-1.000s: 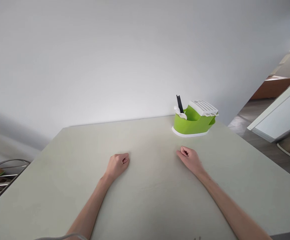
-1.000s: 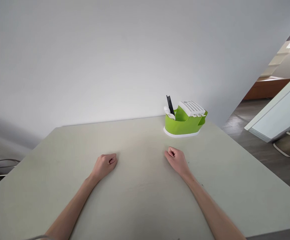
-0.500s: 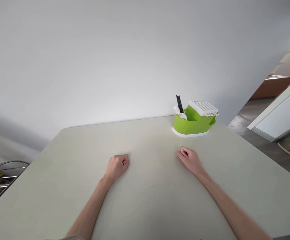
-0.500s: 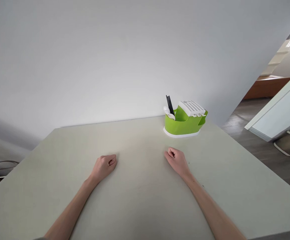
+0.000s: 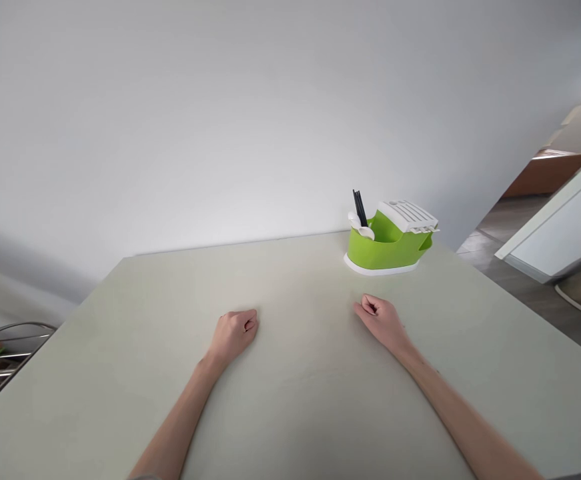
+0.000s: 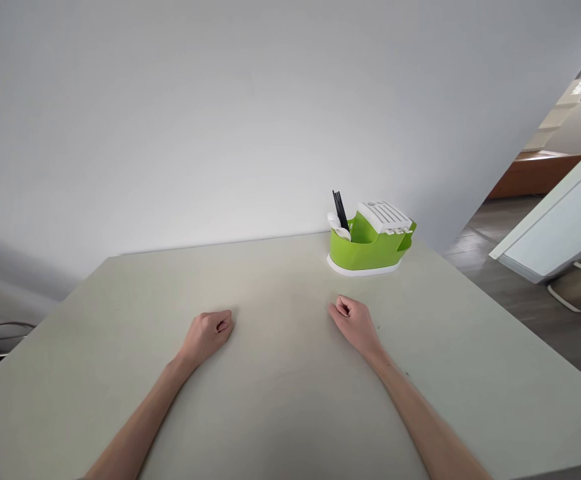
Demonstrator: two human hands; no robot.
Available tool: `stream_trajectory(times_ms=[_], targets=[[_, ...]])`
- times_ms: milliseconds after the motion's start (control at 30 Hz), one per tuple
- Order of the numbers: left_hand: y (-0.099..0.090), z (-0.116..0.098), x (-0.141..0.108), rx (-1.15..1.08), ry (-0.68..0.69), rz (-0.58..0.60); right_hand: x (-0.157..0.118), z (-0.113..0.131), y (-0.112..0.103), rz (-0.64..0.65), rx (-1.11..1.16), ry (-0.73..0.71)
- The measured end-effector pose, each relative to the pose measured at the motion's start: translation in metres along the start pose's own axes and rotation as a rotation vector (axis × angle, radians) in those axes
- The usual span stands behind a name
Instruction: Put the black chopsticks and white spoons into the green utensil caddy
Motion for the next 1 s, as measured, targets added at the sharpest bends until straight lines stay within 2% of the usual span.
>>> stream_trajectory(times_ms=[667, 867, 1000], targets=[[0.0, 0.002, -0.001, 0.022, 0.013, -0.021, -0.001, 0.007, -0.001, -0.005, -0.007, 0.017], [0.001, 0.001, -0.001, 0.025, 0.006, -0.008, -0.002, 0.002, -0.003, -0.081, 0.009, 0.0], [0.002, 0.0, -0.001, 0.022, 0.003, -0.001, -0.001, -0.011, -0.009, -0.226, 0.096, 0.023]])
Point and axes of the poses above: each hand's wrist, its own x-axis towards the middle knuckle, its own y-axis out of the palm, z = x × y, the point moved 3 cm from there along x, towards the middle knuckle, and after that the axes turned 14 degrees about z, right-handed, at the moved point
